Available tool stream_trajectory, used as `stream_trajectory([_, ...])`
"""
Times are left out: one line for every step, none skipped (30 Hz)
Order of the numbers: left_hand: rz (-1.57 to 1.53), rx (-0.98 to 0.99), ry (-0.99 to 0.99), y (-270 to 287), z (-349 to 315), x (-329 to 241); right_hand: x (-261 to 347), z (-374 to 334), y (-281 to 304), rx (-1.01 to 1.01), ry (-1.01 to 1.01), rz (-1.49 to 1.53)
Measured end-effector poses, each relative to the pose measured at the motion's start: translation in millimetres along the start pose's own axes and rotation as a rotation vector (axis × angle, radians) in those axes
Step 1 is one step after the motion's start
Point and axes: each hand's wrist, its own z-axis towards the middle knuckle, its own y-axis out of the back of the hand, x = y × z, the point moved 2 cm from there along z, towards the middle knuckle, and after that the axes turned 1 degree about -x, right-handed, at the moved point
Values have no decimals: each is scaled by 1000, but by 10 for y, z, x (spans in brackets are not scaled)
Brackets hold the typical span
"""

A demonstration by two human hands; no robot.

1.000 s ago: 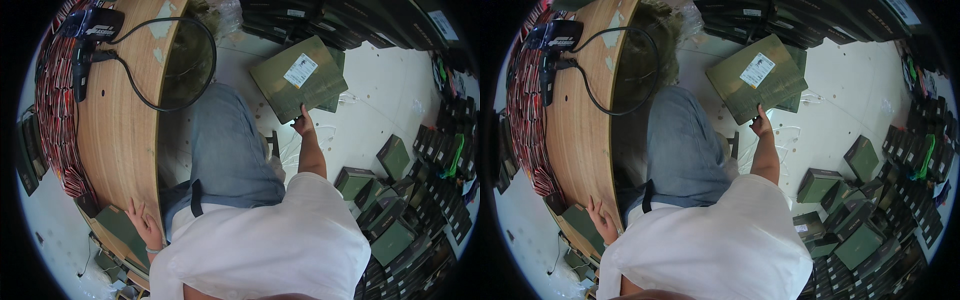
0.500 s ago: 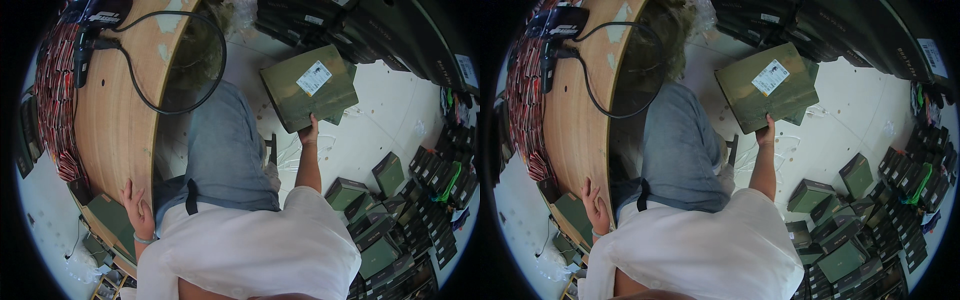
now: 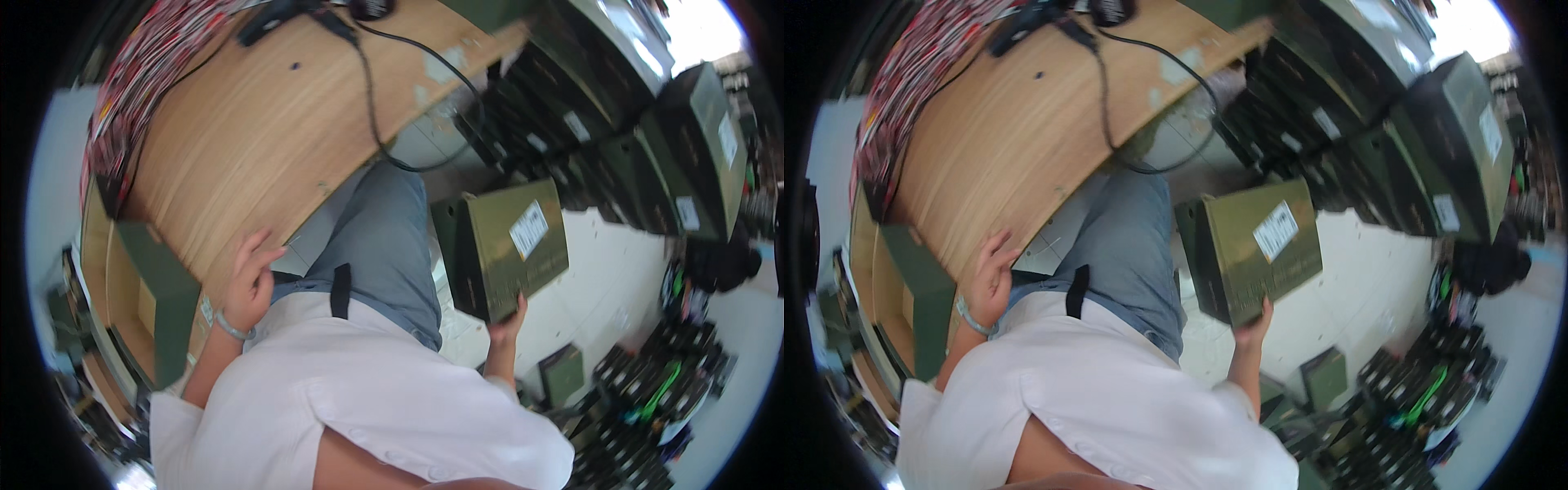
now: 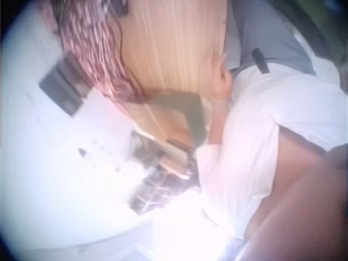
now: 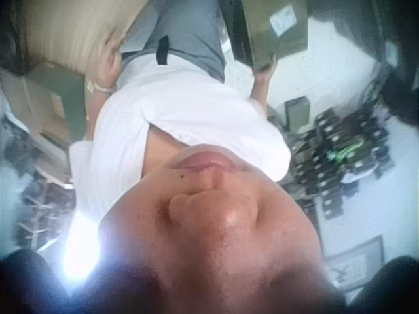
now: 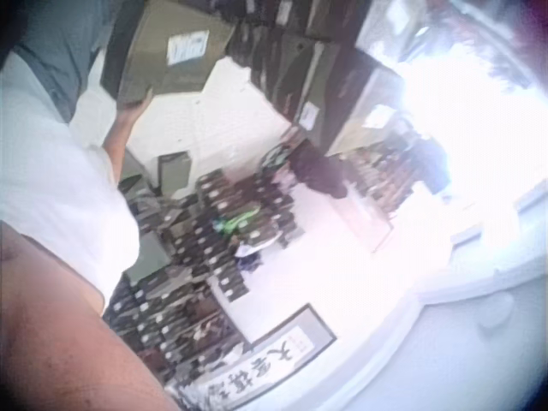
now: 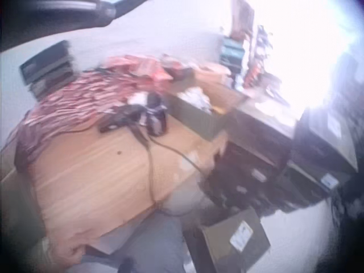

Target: The person packs a pair of black shoes into a green cardboard box. They place tissue paper inside, insert the shoes, add a red card, and close the box. They then use a heat gun to apply a label to the box and stack it with other boxes.

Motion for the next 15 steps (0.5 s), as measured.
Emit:
stream_trajectory([-13,1,-22,31,-53,32,16,-253,-181,0,-48,64])
stream_trajectory([-7,-14,-32,63,-80,54,58,-434,-254,79,1,35])
stream_trajectory([2,-28,-39,82,-115,87,112,-548,-319,110,12,-18])
stream_trajectory([7,-29,-51,97,-137,112,184,-549,-246,69,65,-60])
stream_trajectory([-108,-41,-24,88,-153,108,292,-617,-342,80,48,-100])
stream_trajectory([-223,-54,-6,77,-113,83,325,-771,-521,119,44,-150])
stream_trajectory([-341,-66,-5,78,-48,58,352,-925,-718,160,52,-193])
stream_trajectory([-338,-78,-47,115,-32,16,342,-1054,-901,188,71,-226])
stream_trajectory([-341,-90,-90,139,-30,-19,312,-1205,-1063,214,95,-263])
stream_trajectory([-344,-105,-131,174,-41,-46,277,-1331,-1217,239,118,-302])
stream_trajectory([-409,-106,-125,175,-77,-46,229,-1404,-1360,287,115,-346])
stream_trajectory([-466,-107,-111,165,-169,-32,141,-1448,-1508,334,99,-388])
stream_trajectory([-525,-110,-97,143,-256,-15,54,-1478,-1678,383,82,-433])
stream_trajectory([-589,-120,-59,84,-338,37,-66,-1486,-1843,417,58,-451])
stream_trajectory([-651,-133,-21,26,-431,102,-216,-1486,-2053,454,31,-469])
